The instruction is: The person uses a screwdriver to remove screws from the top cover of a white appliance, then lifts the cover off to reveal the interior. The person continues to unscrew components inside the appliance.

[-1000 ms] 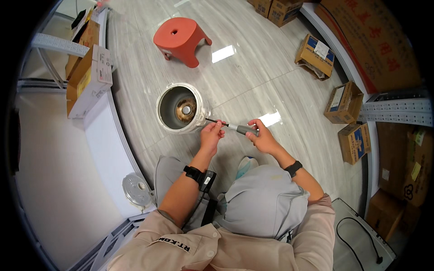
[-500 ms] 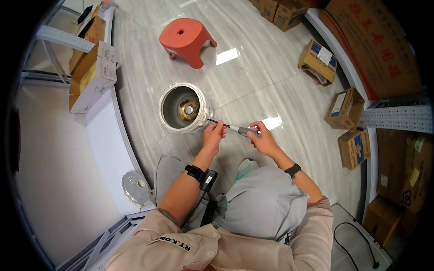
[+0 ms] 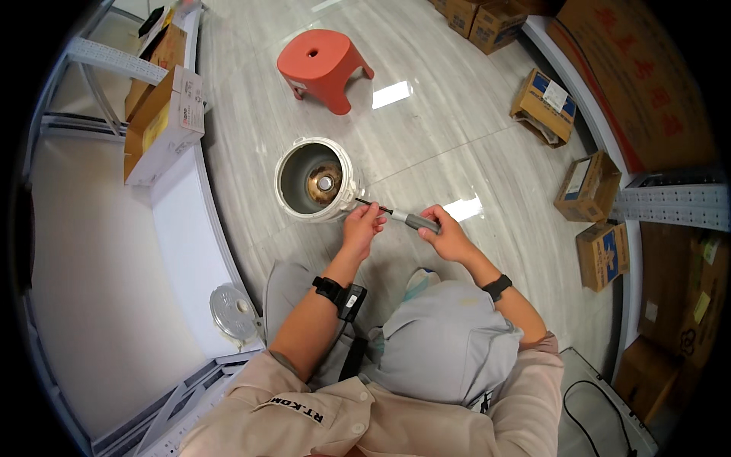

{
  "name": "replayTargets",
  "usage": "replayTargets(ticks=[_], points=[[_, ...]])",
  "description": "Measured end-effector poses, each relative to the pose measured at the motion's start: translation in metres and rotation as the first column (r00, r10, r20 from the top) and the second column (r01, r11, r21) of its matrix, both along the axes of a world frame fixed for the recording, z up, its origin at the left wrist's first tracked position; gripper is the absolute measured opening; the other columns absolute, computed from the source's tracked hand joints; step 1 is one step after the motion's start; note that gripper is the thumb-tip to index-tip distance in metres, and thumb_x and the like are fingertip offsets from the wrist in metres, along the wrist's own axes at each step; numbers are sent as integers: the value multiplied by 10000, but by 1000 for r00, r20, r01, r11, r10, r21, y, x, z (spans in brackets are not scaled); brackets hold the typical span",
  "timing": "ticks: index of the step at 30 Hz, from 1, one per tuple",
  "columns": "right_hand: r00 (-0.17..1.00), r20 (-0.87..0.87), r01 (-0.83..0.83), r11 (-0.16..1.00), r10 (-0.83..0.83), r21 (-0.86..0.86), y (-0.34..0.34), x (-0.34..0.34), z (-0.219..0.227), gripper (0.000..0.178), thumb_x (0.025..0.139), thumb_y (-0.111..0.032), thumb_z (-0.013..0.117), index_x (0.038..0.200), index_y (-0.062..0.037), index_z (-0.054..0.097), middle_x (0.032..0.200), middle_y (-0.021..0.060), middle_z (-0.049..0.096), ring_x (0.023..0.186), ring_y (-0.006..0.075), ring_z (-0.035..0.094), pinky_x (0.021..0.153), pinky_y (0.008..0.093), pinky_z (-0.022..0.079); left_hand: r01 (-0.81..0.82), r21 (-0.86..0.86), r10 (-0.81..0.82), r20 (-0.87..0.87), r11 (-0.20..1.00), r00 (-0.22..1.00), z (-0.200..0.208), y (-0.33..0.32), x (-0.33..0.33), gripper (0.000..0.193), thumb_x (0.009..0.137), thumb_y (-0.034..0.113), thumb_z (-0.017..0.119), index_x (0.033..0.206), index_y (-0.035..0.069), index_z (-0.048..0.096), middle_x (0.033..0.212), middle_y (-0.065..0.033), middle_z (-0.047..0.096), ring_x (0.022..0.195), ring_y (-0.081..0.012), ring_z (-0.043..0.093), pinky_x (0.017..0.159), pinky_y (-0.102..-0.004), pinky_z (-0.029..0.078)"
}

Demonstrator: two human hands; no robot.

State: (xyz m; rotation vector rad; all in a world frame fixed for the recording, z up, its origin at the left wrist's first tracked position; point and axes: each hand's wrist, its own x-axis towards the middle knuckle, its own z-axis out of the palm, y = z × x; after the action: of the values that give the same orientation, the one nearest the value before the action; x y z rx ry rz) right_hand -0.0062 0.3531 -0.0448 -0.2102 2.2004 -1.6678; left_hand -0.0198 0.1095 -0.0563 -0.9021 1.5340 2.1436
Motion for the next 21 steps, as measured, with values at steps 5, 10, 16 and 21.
replayTargets(ticks=[5,10,16,21], points=[[937,346,39,999,-38,3,1,-11,23,208,1024,-204,636,1159,-46,620,853,22,621,690,103,546,640,287,471,419,-673,-460,130,610,878,64,-13,-6,299,964,277,720,1155,49,692,1111,-85,737,884,-238,691,750,-387,557],[872,489,47,994,10,-104,-3,-18,18,277,1094,-314,515,1159,-72,633,827,21,649,601,79,481,535,254,403,-14,-987,-577,-105,160,810,91,-62,-11,409,901,310,747,1249,99,701,1145,-120,725,1100,-321,654,989,-483,487],[799,598,12,992,65,-124,2,-25,18,323,1098,-364,501,1214,-91,629,870,12,663,618,69,465,534,237,386,124,-988,-661,32,93,750,60,-85,-6,442,913,347,728,1280,104,684,1134,-128,722,1138,-310,632,1113,-511,351],[983,153,-102,994,105,-33,-3,-20,8,357,1052,-336,605,1302,-82,628,923,2,657,757,63,517,645,233,430,119,-989,-667,28,91,745,58,-84,-6,378,957,283,683,1290,104,678,1125,-96,726,1102,-298,640,1089,-479,358]])
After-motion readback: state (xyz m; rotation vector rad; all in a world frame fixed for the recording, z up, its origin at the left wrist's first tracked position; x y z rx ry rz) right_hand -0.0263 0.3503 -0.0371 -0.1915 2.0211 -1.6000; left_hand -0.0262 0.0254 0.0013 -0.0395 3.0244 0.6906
